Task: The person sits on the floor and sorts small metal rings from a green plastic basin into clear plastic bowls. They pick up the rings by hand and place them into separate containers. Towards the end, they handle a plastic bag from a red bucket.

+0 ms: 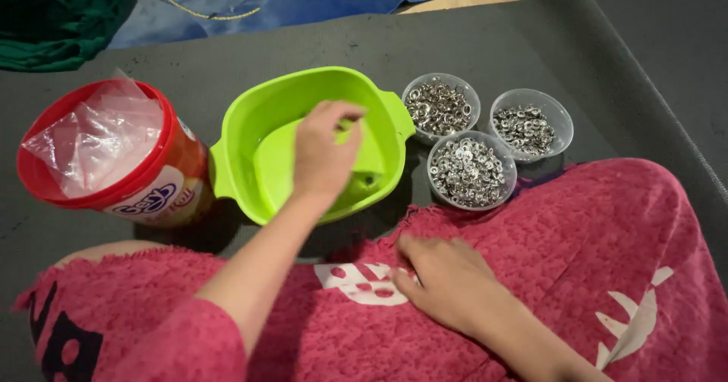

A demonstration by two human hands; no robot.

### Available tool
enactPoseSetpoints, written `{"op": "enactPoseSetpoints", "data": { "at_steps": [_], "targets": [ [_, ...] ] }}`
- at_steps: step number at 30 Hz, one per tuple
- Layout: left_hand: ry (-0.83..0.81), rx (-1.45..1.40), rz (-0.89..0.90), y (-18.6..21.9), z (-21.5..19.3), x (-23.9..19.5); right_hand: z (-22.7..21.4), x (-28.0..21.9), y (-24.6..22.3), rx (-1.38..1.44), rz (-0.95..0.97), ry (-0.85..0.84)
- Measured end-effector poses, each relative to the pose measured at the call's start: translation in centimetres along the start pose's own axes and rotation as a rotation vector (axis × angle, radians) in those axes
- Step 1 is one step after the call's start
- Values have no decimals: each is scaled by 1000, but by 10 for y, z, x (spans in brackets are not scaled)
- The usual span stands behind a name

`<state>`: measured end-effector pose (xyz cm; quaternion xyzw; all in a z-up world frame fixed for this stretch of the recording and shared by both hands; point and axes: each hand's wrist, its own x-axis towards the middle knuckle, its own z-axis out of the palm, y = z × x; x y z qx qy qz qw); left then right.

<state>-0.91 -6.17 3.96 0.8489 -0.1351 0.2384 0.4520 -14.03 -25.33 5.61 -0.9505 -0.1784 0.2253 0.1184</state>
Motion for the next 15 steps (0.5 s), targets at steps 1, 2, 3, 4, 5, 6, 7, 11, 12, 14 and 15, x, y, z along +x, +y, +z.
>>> {"op": "enactPoseSetpoints", "data": {
  "at_steps": [1, 2, 3, 4, 5, 6, 7, 11, 12, 14, 15],
  "targets": [
    [0, 3, -3, 16, 4, 4, 11, 8, 0, 1, -3, -3],
    [-39, -51, 87, 32, 8, 9, 22, 15, 0, -81, 60, 27],
    [-79, -105, 180, 48, 12, 15, 32, 24, 0, -163, 123, 60],
    [-80, -102, 179, 57, 13, 17, 42, 29, 0, -161, 120, 59],
    [-97, -114, 225, 67, 15, 21, 50, 34, 1, -275, 127, 57],
    [-115, -127, 272, 76, 17, 24, 59, 40, 1, -389, 133, 54],
    [-119, -127, 270, 79, 16, 25, 50, 32, -8, -385, 134, 52],
    [-147, -143, 178, 84, 18, 28, 29, 14, -25, -533, 106, -198],
    [-184, -169, 123, 83, 18, 28, 27, 12, -26, -545, 98, -204],
    [-232, -190, 106, 78, 29, 25, 45, 18, -10, -479, 99, -69],
    [-280, -213, 91, 76, 35, 23, 54, 21, -2, -413, 103, 66]
  ]
}}
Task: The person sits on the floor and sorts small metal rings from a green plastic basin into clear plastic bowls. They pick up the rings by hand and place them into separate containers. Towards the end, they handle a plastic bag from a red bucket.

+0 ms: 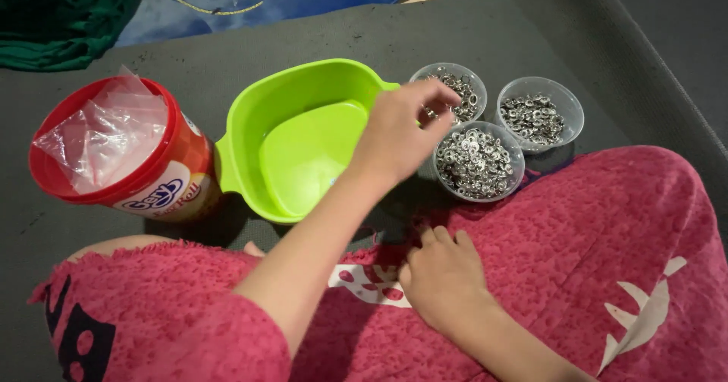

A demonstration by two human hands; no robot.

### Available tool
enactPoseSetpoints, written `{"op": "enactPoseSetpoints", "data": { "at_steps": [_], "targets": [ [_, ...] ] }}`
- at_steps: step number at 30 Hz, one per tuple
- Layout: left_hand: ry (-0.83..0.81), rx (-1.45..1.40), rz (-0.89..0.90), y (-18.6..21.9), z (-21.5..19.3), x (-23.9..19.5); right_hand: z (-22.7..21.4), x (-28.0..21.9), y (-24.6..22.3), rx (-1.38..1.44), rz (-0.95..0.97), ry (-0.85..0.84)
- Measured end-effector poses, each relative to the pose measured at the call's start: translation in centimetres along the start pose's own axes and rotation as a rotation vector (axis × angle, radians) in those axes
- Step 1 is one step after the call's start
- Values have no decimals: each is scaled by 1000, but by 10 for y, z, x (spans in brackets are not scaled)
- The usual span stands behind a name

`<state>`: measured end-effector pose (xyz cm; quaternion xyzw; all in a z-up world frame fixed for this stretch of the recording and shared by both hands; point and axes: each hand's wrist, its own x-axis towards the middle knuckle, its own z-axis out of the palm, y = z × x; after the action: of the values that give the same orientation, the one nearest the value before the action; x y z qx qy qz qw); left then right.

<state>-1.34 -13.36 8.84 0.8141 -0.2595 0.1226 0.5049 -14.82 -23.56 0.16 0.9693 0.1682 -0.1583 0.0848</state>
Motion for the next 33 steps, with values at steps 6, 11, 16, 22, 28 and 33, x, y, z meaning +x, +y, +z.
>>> {"op": "enactPoseSetpoints", "data": {
  "at_steps": [6, 11, 16, 22, 28, 33],
  "targets": [
    [-134, 367, -11, 1, 51, -5, 5, -3, 5, 98, -60, 270],
    [90, 627, 6, 1, 39, -38, 2, -2, 8, 204, -31, 188],
    [63, 984, -178, -39, 12, -110, -2, -5, 3, 153, -16, 240],
    [-214, 1086, -177, -60, -8, -105, -11, -8, 3, 208, -10, 180],
    [-243, 1138, -203, -103, -45, -71, -16, -9, 5, 269, -16, 112],
    [-171, 1150, -414, -118, -67, -55, -25, -10, 4, 313, -10, 47]
  ]
}}
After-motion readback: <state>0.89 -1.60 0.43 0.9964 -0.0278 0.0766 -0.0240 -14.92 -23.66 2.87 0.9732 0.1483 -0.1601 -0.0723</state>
